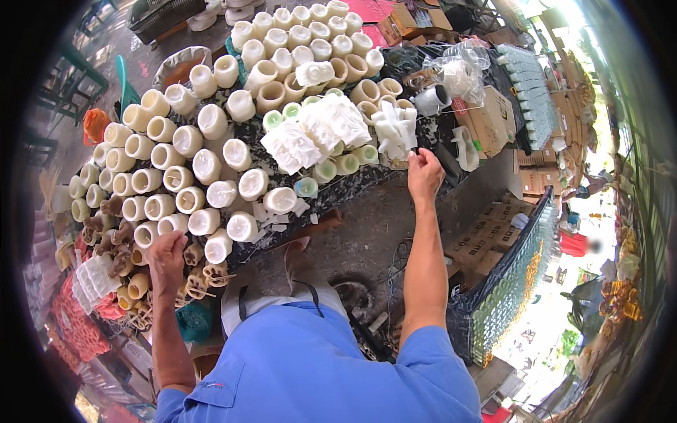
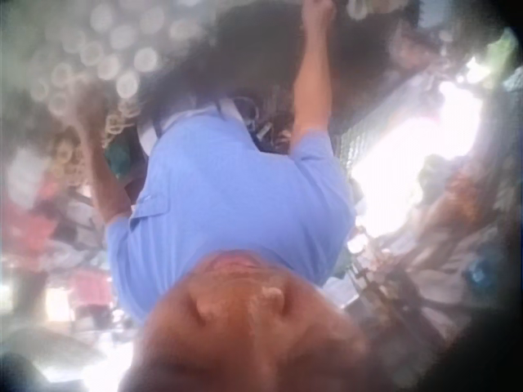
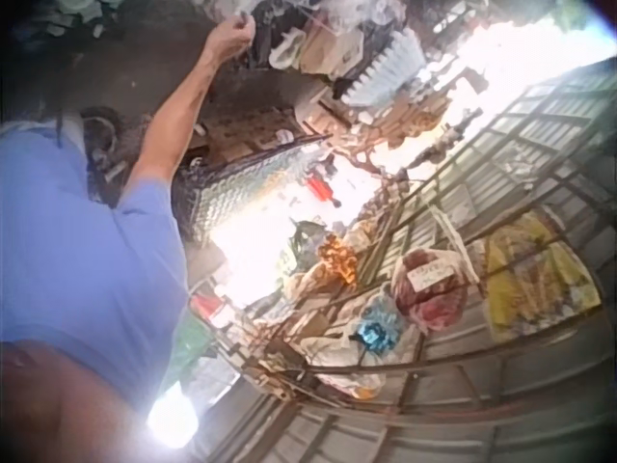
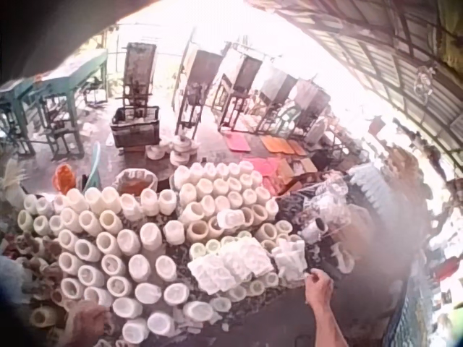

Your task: The person repeatedly picks white cylindrical candle bodies and inserts wicks into their centers. They handle the items one at a time, placing each prepared candle into a dense array of similar units on a table.

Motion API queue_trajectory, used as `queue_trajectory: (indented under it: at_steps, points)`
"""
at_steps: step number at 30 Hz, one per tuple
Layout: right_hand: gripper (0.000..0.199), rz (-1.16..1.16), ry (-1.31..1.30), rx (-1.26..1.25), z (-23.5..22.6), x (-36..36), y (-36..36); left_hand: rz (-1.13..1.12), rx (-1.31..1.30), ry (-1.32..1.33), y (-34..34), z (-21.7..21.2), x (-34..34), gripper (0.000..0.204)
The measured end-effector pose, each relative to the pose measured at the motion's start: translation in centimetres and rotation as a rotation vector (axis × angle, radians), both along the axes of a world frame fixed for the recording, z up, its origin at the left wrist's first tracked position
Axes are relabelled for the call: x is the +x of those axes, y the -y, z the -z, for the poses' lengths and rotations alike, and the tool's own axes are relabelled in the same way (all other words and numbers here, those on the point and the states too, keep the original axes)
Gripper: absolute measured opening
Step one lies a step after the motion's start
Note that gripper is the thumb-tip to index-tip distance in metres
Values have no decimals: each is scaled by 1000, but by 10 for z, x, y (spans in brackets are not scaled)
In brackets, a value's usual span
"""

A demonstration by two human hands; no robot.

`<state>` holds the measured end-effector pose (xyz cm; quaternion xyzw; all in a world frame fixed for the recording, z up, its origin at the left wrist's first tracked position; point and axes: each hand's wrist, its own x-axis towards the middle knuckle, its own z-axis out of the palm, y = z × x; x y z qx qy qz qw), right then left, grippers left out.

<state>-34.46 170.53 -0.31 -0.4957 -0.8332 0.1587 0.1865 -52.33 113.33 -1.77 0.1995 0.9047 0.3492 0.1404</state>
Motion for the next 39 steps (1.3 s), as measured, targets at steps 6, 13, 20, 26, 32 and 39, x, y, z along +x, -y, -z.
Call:
queue_trajectory:
  at_steps: [6,13,20,26,32,39]
  points:
    - [52,-392,357,423,69,-8,-82,43,5,-95,-42,-2,48,28]
    - [28,-363,501,340,97,-16,-114,69,-72,-85,-40,-9,74,31]
    - [39,-275,74,506,49,-33,-107,-193,-71,-260,-15,-11,37,22]
    - [34,-363,-766,-529,-46,-48,35,-224,-60,-322,-2,15,-44,19]
    - [37,-564,-522,-874,-16,-116,230,-164,-99,-457,4,45,-152,18]
    - [41,-554,-456,-909,16,-218,341,342,-220,-505,4,73,-213,5]
